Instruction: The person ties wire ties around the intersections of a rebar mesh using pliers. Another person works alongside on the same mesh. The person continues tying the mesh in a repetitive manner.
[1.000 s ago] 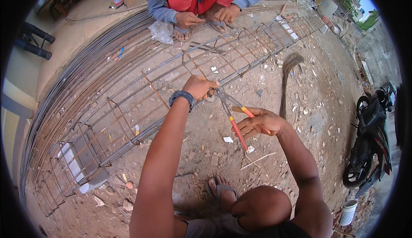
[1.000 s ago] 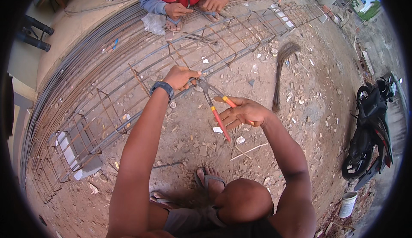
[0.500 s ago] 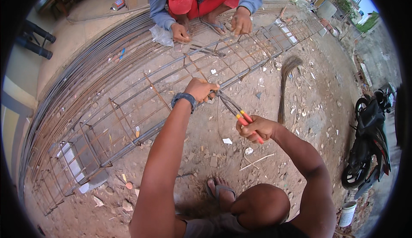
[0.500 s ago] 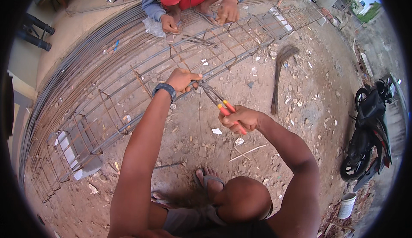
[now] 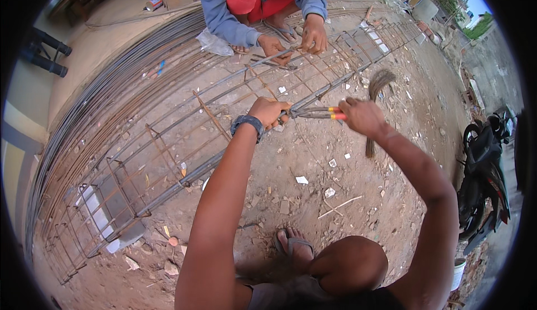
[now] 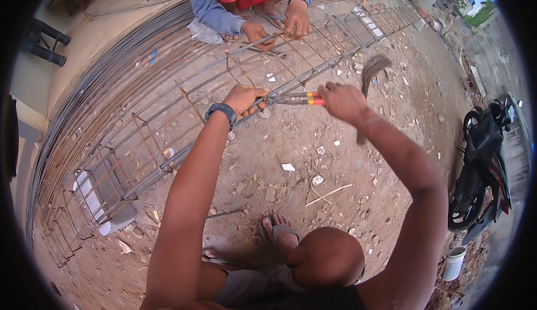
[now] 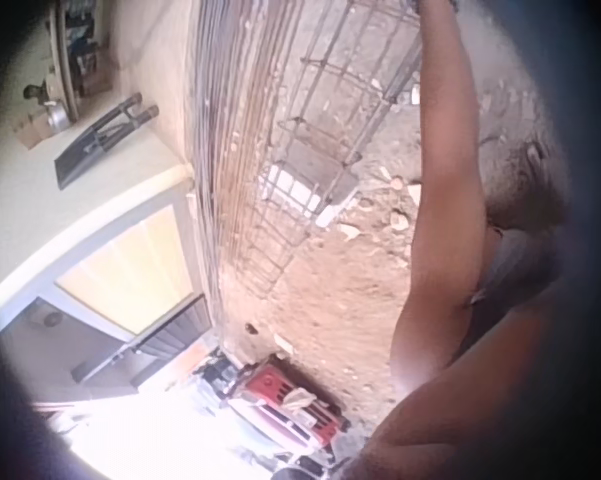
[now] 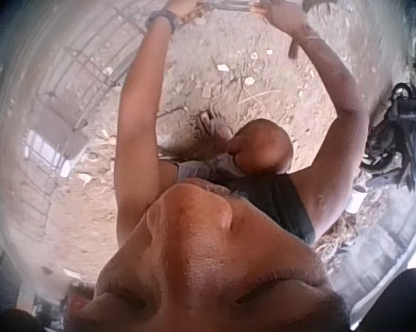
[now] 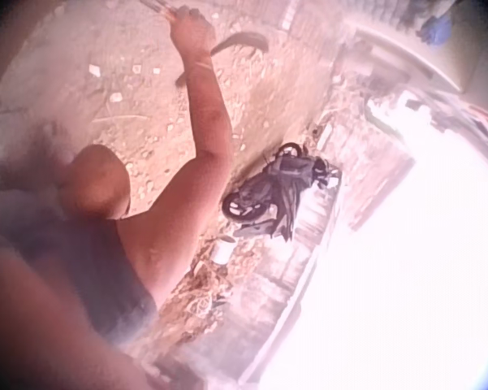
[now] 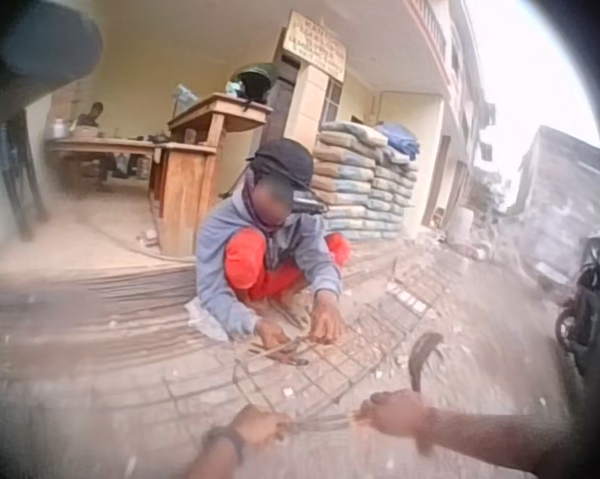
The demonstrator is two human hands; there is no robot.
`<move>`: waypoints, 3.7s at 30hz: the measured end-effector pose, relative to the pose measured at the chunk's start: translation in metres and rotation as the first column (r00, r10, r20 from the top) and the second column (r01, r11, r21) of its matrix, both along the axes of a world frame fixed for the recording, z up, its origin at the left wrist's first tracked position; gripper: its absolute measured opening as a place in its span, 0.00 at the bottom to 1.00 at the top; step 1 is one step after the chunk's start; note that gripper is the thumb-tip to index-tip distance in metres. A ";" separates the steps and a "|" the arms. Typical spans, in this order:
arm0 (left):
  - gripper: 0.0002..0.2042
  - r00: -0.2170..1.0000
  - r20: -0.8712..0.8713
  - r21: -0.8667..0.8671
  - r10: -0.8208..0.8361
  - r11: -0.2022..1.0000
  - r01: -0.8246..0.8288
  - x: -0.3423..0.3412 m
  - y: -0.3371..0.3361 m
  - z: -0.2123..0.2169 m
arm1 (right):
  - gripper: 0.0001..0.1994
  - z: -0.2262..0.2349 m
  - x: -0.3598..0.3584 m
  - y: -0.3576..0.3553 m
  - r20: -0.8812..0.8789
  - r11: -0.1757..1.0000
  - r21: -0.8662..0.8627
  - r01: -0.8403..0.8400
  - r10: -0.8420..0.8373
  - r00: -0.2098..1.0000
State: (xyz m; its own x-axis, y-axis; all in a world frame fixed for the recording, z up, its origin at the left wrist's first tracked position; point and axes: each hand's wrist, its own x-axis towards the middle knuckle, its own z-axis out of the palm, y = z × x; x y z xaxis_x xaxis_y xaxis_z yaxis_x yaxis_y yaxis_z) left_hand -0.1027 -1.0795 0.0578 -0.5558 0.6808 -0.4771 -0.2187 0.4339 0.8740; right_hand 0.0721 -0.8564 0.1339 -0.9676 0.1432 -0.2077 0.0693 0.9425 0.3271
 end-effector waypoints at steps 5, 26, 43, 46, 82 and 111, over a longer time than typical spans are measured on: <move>0.20 1.000 -0.029 -0.001 -0.003 1.000 0.003 -0.005 0.010 -0.004 | 0.12 -0.013 -0.041 0.057 -0.124 0.950 -0.061 -0.306 0.297 0.947; 0.19 0.999 -0.047 0.013 0.002 1.000 -0.001 0.002 0.007 -0.005 | 0.12 -0.048 0.083 -0.055 0.540 -0.331 -0.823 0.461 -0.206 0.816; 0.24 0.962 -0.271 0.055 0.034 0.998 -0.019 -0.001 0.006 -0.025 | 0.23 -0.063 0.084 -0.092 0.510 -0.252 -0.860 0.444 -0.417 0.752; 0.26 0.926 -0.378 -0.046 0.003 0.999 -0.022 0.010 0.013 -0.012 | 0.23 -0.065 0.096 -0.081 0.780 -0.846 -0.345 0.407 -0.017 0.626; 0.10 0.657 -0.636 -0.399 -0.405 0.901 0.170 0.121 -0.185 0.021 | 0.12 -0.120 0.086 -0.088 0.178 -0.046 -0.983 0.178 -0.472 0.863; 0.18 0.799 0.569 0.252 0.194 0.884 -0.393 0.101 -0.200 -0.087 | 0.21 -0.162 0.143 -0.232 -0.009 0.251 -0.927 0.279 -0.757 0.654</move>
